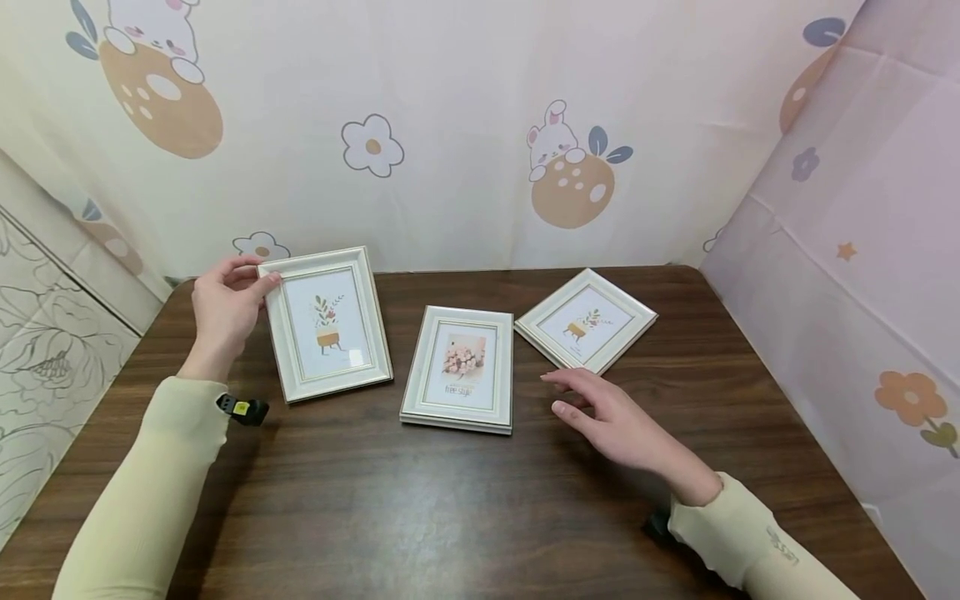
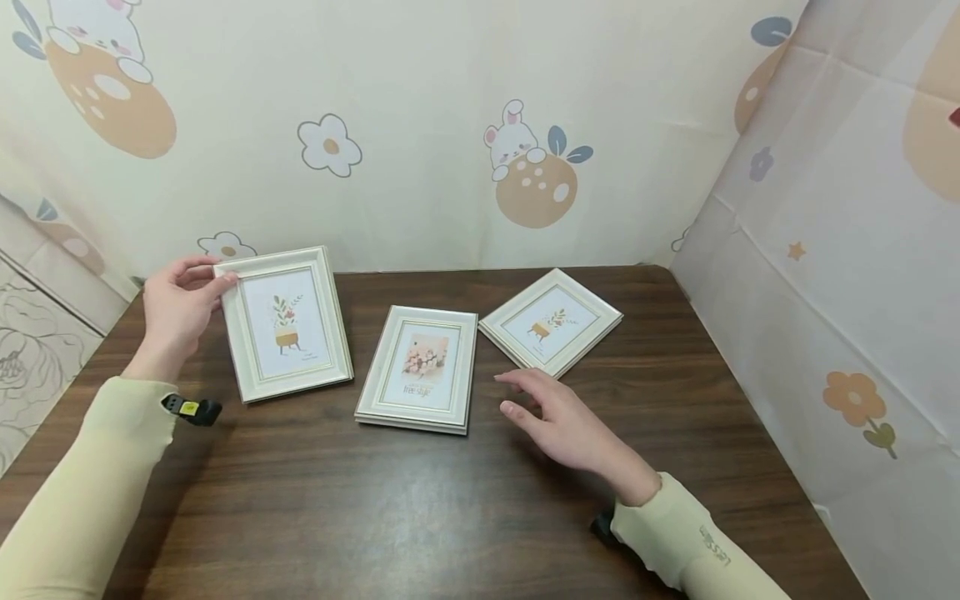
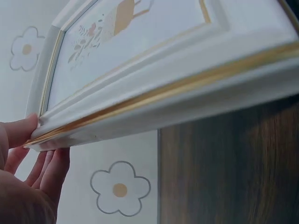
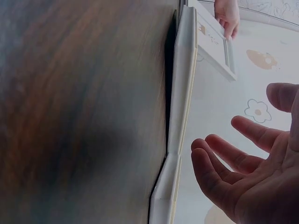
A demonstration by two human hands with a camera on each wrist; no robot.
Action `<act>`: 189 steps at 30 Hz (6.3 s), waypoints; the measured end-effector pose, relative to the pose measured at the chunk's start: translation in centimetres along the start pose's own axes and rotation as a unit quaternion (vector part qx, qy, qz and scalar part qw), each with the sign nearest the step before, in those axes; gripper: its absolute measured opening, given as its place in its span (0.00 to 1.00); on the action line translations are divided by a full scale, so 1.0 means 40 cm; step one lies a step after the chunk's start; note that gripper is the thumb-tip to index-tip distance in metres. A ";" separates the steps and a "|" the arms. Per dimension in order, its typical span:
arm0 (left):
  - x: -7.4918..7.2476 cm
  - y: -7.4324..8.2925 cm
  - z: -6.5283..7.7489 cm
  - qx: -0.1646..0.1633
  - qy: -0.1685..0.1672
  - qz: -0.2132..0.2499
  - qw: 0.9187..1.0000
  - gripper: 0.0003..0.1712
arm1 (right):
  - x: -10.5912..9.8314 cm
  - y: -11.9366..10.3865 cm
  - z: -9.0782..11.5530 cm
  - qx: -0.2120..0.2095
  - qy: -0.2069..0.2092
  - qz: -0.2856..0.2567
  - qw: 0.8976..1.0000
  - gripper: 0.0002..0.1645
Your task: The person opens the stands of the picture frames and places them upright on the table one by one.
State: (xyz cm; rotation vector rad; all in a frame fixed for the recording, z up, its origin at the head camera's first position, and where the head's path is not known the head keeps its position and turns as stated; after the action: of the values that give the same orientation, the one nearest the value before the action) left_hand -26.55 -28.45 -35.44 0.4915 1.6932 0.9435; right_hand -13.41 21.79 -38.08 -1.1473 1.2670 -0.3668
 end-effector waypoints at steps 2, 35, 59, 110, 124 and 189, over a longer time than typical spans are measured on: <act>-0.004 0.008 0.008 0.006 0.008 0.002 1.000 0.26 | 0.003 -0.002 0.001 -0.001 -0.003 -0.006 1.000 0.22; -0.041 0.086 0.136 0.122 0.079 0.262 0.954 0.17 | 0.008 -0.007 -0.021 0.009 -0.005 -0.020 1.000 0.23; 0.035 0.174 0.185 0.215 -0.059 0.434 0.873 0.15 | 0.016 -0.120 -0.128 -0.047 -0.017 -0.054 0.997 0.24; 0.145 0.277 0.233 0.266 -0.290 0.522 0.757 0.11 | 0.227 -0.195 -0.229 -0.180 -0.037 -0.145 0.972 0.34; 0.149 0.279 0.244 0.275 -0.309 0.519 0.748 0.13 | 0.242 -0.190 -0.236 -0.183 -0.045 -0.122 0.975 0.33; 0.127 0.248 0.235 0.279 -0.270 0.479 0.787 0.14 | 0.201 -0.167 -0.206 -0.172 -0.012 -0.094 0.981 0.28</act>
State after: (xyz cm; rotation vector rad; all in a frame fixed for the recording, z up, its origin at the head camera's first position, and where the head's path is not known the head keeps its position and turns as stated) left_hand -20.79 -15.64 -31.64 1.9549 1.0951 0.8124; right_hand -15.60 8.82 -35.97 -1.5685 1.2341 -0.2783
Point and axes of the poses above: each hand's wrist, its own z-axis away from the middle knuckle, its own x-axis out of the palm, y = z × x, the point moved 3 cm from there along -z, towards the middle knuckle, and after that the axes turned 15 degrees about -z, right-handed, at the moved point
